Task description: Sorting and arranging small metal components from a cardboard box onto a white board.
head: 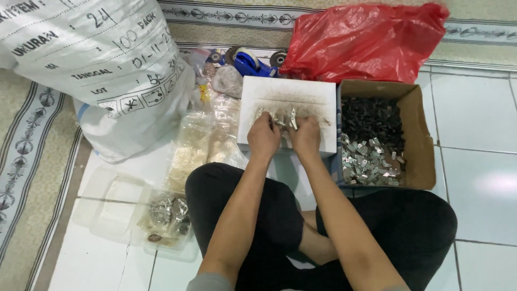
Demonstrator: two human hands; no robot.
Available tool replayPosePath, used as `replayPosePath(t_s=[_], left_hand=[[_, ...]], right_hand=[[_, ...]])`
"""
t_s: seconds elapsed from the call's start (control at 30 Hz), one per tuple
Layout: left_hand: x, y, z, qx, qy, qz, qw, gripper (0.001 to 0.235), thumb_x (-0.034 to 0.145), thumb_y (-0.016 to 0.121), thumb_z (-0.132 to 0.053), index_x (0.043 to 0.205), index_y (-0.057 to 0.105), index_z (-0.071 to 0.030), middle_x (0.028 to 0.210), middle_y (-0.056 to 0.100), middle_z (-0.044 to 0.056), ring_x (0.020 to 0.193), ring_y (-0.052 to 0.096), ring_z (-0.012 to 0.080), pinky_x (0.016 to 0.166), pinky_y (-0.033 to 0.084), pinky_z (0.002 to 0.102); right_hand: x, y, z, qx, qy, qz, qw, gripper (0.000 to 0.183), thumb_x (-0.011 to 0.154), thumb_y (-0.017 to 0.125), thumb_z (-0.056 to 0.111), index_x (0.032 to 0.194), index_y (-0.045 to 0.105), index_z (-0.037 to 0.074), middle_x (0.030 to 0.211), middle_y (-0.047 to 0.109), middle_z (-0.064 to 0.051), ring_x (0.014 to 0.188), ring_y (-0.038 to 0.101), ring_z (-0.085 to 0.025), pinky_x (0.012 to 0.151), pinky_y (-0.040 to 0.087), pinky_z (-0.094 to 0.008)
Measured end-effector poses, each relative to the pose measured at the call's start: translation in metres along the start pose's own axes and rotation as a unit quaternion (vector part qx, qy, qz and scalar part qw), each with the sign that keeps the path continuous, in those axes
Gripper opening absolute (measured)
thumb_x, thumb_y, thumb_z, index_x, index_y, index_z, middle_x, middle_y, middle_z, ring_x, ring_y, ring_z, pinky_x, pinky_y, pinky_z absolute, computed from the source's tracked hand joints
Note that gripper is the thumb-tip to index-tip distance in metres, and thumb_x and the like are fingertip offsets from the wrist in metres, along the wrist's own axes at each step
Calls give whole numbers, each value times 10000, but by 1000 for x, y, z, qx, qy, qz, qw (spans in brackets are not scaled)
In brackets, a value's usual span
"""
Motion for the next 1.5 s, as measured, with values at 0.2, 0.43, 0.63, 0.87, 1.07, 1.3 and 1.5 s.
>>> replayPosePath(t_s=[0.2, 0.43, 0.63, 0.87, 1.07, 1.3, 1.5], left_hand=[[1, 1, -1, -5, 7, 6, 1000, 145, 902, 620, -102, 1012, 665, -18, 873, 696, 177, 882, 730, 372, 740, 583, 457], [1, 15, -4, 17, 45, 52, 997, 185, 884, 664, -110, 1049, 682, -29, 945, 677, 165, 927, 725, 365, 763, 597, 447], [-2, 11, -10, 3, 44, 87, 995, 211, 894, 651, -85, 1089, 670, -6, 982, 648, 180, 962, 712, 369, 800, 599, 437], [-4, 3, -14, -26, 29, 65, 997, 187, 922, 612, -75, 1087, 654, 1, 966, 633, 173, 934, 717, 358, 775, 596, 420], [-8, 1, -22, 8, 74, 41, 996, 134, 931, 576, -63, 1048, 631, -25, 952, 607, 168, 932, 698, 397, 773, 594, 450], [-5, 5, -15, -8, 54, 33, 998, 202, 869, 634, -55, 1067, 597, -36, 980, 602, 173, 954, 689, 423, 808, 589, 491], [-2, -8, -7, -10, -1, -27, 1000, 167, 882, 602, -74, 1043, 609, -33, 952, 601, 155, 919, 698, 401, 767, 591, 480]], right_hand=[[13, 9, -22, 39, 96, 11, 995, 227, 884, 705, 43, 1101, 759, 7, 1021, 652, -184, 1007, 685, -375, 832, 576, -451], [21, 6, -10, 24, 135, 74, 988, 257, 907, 674, 55, 1153, 708, -9, 1089, 595, -209, 1054, 654, -385, 843, 561, -467], [26, 9, -21, 30, 135, 103, 985, 243, 932, 634, 60, 1134, 722, -45, 1043, 700, -260, 1045, 700, -421, 867, 564, -517], [28, 2, -72, 169, 185, 148, 957, 392, 850, 767, 162, 1179, 711, -43, 1030, 738, -248, 960, 712, -336, 800, 586, -441], [39, 18, -29, 235, 198, 236, 922, 425, 788, 840, 116, 1149, 711, -68, 1007, 726, -246, 836, 698, -238, 726, 614, -334], [58, 65, -37, 162, 116, 32, 979, 184, 782, 787, 148, 962, 817, 172, 869, 777, -82, 873, 759, -254, 746, 602, -370], [39, 12, -25, 204, 68, 22, 976, 208, 895, 731, 75, 1074, 810, 145, 1022, 777, -109, 1024, 726, -293, 883, 575, -395]])
Point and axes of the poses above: each hand's wrist, its own x-axis towards the middle knuckle, its own y-axis out of the palm, z = x × y, the point moved 6 cm from there along x, towards the middle knuckle
